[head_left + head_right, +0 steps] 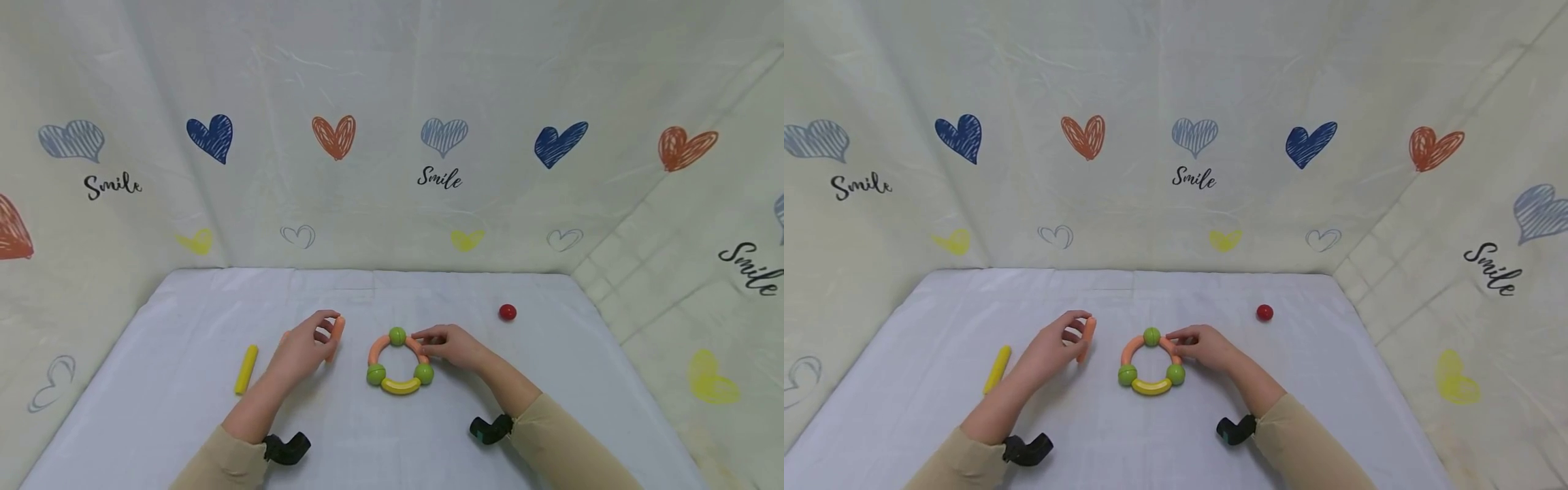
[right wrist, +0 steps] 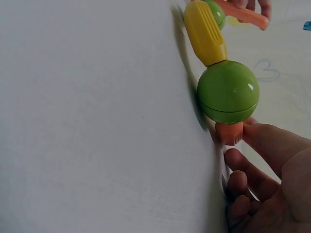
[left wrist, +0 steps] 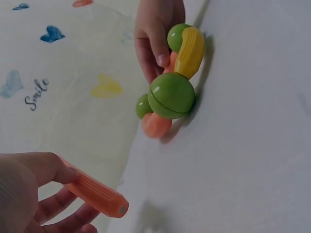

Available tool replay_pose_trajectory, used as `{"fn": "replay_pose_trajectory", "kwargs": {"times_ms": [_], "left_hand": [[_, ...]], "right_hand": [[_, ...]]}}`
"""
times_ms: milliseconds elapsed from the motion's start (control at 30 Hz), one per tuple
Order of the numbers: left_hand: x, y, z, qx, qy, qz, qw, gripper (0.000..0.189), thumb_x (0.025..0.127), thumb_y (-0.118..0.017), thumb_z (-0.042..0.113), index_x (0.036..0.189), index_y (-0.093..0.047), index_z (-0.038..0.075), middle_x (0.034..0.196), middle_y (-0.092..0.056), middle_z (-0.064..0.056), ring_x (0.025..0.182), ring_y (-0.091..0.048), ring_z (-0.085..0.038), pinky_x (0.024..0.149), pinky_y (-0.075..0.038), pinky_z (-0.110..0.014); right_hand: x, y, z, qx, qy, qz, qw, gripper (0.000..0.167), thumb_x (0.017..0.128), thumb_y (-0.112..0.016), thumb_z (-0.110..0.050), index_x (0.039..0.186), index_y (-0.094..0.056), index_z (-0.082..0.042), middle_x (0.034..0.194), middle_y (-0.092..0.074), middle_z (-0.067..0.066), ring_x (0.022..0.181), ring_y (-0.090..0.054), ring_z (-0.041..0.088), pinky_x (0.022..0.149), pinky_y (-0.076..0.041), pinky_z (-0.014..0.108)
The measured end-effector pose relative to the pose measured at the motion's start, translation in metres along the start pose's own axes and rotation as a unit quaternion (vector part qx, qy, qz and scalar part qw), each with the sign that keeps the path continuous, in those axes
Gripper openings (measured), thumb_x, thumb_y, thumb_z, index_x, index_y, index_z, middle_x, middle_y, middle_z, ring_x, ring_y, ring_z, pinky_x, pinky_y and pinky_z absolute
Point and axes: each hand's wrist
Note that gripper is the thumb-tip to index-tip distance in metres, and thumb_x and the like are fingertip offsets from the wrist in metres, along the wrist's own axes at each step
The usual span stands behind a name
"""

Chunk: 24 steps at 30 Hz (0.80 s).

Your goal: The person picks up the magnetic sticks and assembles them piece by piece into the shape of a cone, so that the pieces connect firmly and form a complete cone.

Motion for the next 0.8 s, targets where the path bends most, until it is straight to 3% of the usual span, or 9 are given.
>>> {"fn": "replay_pose_trajectory", "kwargs": {"times_ms": [500, 800], "left_hand": [[0.014, -0.035, 0.04, -0.05, -0.084, -0.007, 0.9952, 0.049, 0.094, -0.069, 0.021, 0.138, -0.052, 0.034, 0.122, -0.062, 0.004, 0.104, -0.06, -0.017, 0.081, -0.053, -0.036], [0.021, -0.052, 0.056, -0.069, -0.121, 0.021, 0.9901, 0.051, 0.094, -0.07, 0.026, 0.14, -0.053, 0.039, 0.121, -0.065, 0.005, 0.105, -0.064, -0.018, 0.085, -0.054, -0.038]], "right_hand": [[-0.003, 0.001, -0.003, 0.008, -0.001, -0.006, 1.0, 0.03, 0.093, -0.071, -0.026, 0.123, -0.072, -0.021, 0.097, -0.064, -0.002, 0.084, -0.055, 0.018, 0.073, -0.046, 0.033], [-0.002, 0.001, 0.001, 0.006, 0.014, -0.007, 0.9999, 0.032, 0.093, -0.07, -0.027, 0.124, -0.071, -0.02, 0.095, -0.064, -0.003, 0.085, -0.054, 0.018, 0.075, -0.046, 0.033]]}}
Point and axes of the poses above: each hand's wrist, its own x-axis towards the middle knuckle, its own y-axis out of the back of the hand, z = x × y
